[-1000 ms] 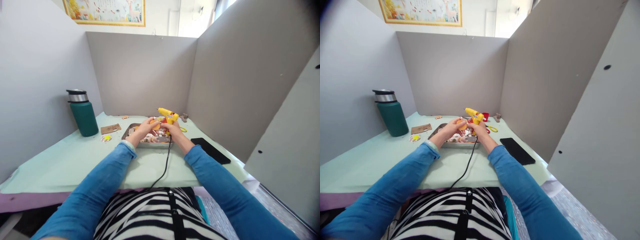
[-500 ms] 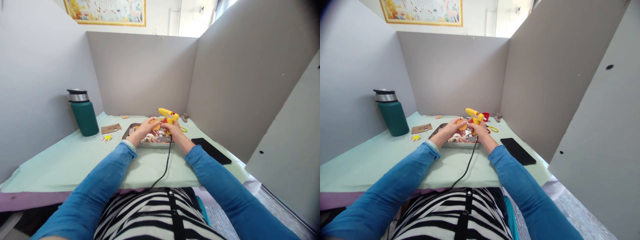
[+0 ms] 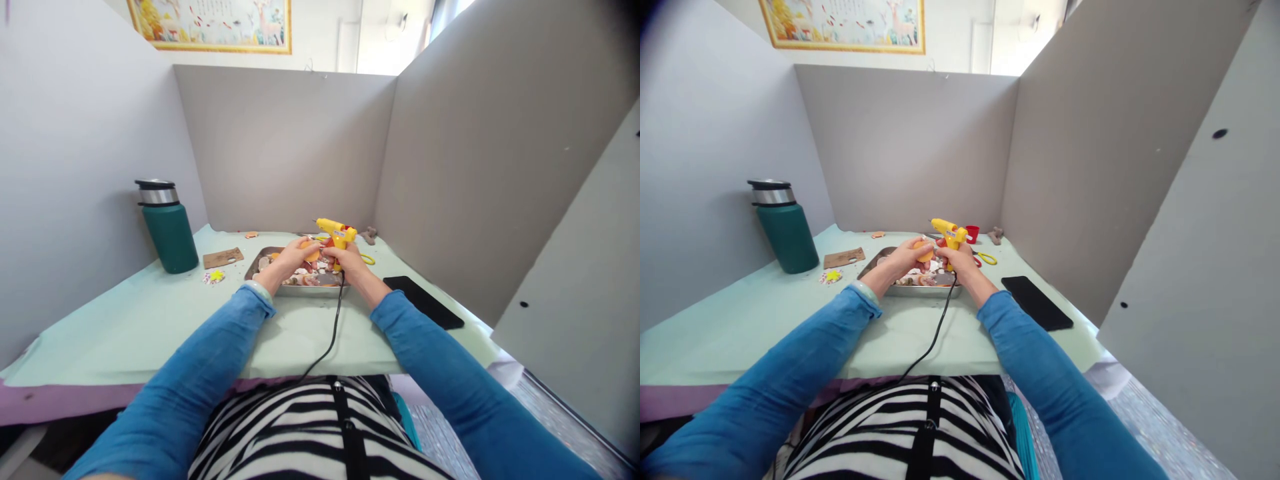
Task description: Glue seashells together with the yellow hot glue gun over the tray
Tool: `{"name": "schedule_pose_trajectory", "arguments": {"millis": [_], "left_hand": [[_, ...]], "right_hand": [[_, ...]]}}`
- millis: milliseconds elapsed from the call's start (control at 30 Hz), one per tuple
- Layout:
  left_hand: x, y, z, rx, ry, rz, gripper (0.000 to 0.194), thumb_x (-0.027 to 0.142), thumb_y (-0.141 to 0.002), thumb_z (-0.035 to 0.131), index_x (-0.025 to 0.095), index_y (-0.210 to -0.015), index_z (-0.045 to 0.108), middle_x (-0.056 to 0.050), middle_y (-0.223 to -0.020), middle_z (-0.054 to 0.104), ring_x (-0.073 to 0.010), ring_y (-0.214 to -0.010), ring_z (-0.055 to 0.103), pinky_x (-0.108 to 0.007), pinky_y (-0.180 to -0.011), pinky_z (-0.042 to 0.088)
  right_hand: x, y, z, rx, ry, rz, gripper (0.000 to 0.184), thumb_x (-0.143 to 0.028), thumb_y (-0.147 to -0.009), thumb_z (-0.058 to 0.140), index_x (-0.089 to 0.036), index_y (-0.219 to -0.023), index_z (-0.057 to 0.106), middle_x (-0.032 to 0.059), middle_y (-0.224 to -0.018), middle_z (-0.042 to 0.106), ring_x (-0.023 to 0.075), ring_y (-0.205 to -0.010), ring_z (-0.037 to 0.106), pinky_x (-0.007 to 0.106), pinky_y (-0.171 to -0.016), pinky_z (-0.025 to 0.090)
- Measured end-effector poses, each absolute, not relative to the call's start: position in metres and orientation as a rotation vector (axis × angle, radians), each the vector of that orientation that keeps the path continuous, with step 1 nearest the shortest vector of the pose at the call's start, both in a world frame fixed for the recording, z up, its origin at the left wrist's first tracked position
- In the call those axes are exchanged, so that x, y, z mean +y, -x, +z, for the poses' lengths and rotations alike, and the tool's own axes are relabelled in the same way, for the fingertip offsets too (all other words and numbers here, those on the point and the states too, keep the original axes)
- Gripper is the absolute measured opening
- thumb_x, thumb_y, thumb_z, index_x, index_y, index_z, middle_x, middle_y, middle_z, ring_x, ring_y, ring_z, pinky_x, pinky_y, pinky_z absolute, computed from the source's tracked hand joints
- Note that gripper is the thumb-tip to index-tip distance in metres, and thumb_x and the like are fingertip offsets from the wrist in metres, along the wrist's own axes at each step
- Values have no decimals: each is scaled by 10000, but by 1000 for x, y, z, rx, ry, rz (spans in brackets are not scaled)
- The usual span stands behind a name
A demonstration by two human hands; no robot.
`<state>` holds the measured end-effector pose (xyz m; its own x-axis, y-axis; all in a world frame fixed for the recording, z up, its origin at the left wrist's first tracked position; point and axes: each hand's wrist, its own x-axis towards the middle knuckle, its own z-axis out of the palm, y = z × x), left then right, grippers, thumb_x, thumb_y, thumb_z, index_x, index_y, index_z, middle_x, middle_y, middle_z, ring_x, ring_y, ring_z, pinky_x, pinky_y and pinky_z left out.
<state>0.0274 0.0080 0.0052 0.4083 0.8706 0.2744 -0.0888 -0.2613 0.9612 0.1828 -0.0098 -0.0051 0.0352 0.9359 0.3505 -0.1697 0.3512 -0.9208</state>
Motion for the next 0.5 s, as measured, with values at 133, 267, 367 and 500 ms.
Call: {"name": "schedule_pose_trajectory", "arguments": {"millis": [133,267,367,500], "left_hand": [[9,-27,4,693,-1570,1081,406,421,-752,801,158,-872,515,26,-640,571,-87,-467,540,-229,-462,436],[8,-27,5,739,-1584,1080,386,460,-793,754,152,-876,537,15,-637,571,-81,-445,519,-228,-444,412],[10,-27,4,775,-1591,1083,389,476,-795,747,150,-862,546,13,-637,567,-76,-434,508,-229,-437,407],[12,-26,2,766,-1600,1089,424,471,-738,799,163,-830,523,22,-632,561,-78,-437,511,-236,-444,414]], "right_hand": [[-9,-183,-6,-1230,807,1061,292,-212,-552,715,-180,-821,606,-57,-539,567,69,-403,441,205,-389,388],[-13,-182,-3,-1242,839,1068,282,-197,-543,711,-175,-806,611,-47,-537,560,73,-415,445,208,-385,390],[-17,-182,-1,-1259,840,1074,277,-185,-548,710,-175,-807,612,-39,-548,570,73,-418,441,211,-389,394],[-16,-182,-1,-1264,838,1075,277,-185,-561,724,-183,-815,615,-38,-556,571,76,-422,437,219,-394,400]]}}
